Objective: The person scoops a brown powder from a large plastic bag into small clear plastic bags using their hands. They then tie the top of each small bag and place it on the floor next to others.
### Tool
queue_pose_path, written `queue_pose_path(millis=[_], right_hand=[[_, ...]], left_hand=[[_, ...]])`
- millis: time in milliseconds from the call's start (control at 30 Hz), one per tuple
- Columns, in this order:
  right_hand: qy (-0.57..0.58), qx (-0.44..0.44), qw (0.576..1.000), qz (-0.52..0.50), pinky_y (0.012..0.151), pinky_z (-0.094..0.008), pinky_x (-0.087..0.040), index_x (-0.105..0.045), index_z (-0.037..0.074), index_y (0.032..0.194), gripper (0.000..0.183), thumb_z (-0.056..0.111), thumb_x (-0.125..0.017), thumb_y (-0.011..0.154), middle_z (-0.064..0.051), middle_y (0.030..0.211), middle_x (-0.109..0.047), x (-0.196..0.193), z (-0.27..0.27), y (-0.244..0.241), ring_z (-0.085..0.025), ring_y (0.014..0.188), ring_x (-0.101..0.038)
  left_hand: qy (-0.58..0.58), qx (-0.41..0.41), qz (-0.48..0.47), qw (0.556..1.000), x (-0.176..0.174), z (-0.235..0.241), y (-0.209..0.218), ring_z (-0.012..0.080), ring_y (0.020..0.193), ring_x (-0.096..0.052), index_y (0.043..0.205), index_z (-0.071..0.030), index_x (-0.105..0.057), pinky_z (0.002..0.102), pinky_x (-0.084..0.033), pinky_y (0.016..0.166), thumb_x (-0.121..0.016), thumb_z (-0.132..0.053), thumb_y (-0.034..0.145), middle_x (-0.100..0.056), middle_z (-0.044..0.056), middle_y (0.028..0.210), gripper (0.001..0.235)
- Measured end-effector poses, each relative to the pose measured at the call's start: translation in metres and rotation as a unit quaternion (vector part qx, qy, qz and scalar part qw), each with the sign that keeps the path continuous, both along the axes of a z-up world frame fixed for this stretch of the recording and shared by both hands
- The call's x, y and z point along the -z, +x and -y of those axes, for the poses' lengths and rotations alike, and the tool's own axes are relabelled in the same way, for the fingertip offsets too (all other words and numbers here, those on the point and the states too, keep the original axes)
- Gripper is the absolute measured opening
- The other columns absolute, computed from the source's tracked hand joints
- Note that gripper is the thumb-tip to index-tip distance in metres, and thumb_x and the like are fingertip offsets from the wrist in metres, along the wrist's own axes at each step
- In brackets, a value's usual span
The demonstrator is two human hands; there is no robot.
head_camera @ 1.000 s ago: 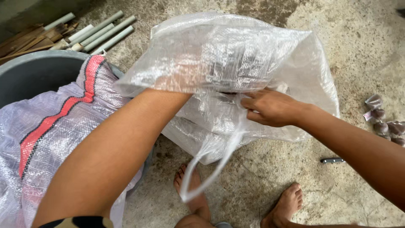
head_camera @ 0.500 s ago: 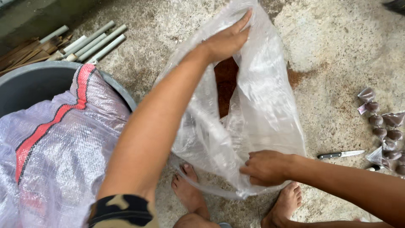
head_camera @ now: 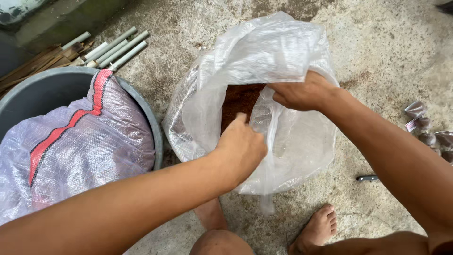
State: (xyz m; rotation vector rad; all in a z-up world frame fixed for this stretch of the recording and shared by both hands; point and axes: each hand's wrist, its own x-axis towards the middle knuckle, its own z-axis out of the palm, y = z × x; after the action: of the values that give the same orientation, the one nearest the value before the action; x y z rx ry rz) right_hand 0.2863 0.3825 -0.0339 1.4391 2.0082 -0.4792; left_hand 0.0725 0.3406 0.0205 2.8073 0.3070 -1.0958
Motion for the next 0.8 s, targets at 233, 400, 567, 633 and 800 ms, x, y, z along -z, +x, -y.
queue_pose_path(millis=[233,400,567,633,800], right_hand=[[0.008,-0.001,0.991,-0.134,0.069,-0.037,-0.060,-0.064,0.014,0.113,0.026,0.032,-0.049,0.101,-0.008,0.090,-0.068,0.027,-0.001,-0.001,-0.021,0.073,-0.070],[0.127,-0.130,0.952,-0.245,0.107,-0.048,-0.038,-0.065,0.009,0.087,0.025,0.030,-0.054,0.094,-0.011,0.083,-0.070,0.033,0.016,0.017,-0.030,0.095,-0.066],[-0.017,-0.100,0.991,-0.082,0.129,-0.043,-0.015,-0.062,0.015,0.080,0.028,0.022,-0.044,0.101,-0.007,0.082,-0.069,0.038,0.031,0.025,-0.015,0.090,-0.069],[0.028,-0.074,0.987,-0.136,0.129,-0.043,-0.018,-0.063,0.015,0.083,0.029,0.022,-0.043,0.102,-0.006,0.081,-0.069,0.041,0.031,0.030,-0.017,0.093,-0.069],[0.038,-0.072,0.984,-0.158,0.123,-0.048,-0.022,-0.065,0.013,0.098,0.027,0.032,-0.047,0.096,-0.005,0.090,-0.067,0.037,0.028,0.036,-0.020,0.102,-0.062]], left_hand=[[-0.206,-0.018,0.276,0.939,0.027,-0.117,-0.010,0.0300,0.125,-0.061,0.167,-0.037,-0.016,0.046,-0.046,0.112,-0.054,-0.057,0.101,-0.050,0.015,0.149,0.079],[0.152,0.056,0.374,0.913,0.052,-0.195,-0.006,0.0471,0.140,-0.036,0.159,-0.045,-0.018,0.072,-0.035,0.096,-0.027,-0.088,0.091,-0.030,0.015,0.160,0.081],[0.145,-0.202,0.234,0.940,0.096,-0.240,0.006,0.0382,0.149,-0.027,0.160,-0.039,-0.025,0.075,-0.009,0.116,-0.018,-0.080,0.098,-0.031,0.007,0.163,0.075],[0.121,-0.317,0.146,0.929,0.114,-0.250,0.012,0.0323,0.150,-0.026,0.155,-0.032,-0.036,0.073,-0.007,0.118,-0.020,-0.074,0.100,-0.033,0.005,0.162,0.071],[0.121,-0.395,0.086,0.907,0.123,-0.246,0.023,0.0337,0.112,-0.067,0.116,-0.009,-0.072,0.054,-0.043,0.104,-0.059,-0.047,0.100,-0.070,0.015,0.117,0.043]])
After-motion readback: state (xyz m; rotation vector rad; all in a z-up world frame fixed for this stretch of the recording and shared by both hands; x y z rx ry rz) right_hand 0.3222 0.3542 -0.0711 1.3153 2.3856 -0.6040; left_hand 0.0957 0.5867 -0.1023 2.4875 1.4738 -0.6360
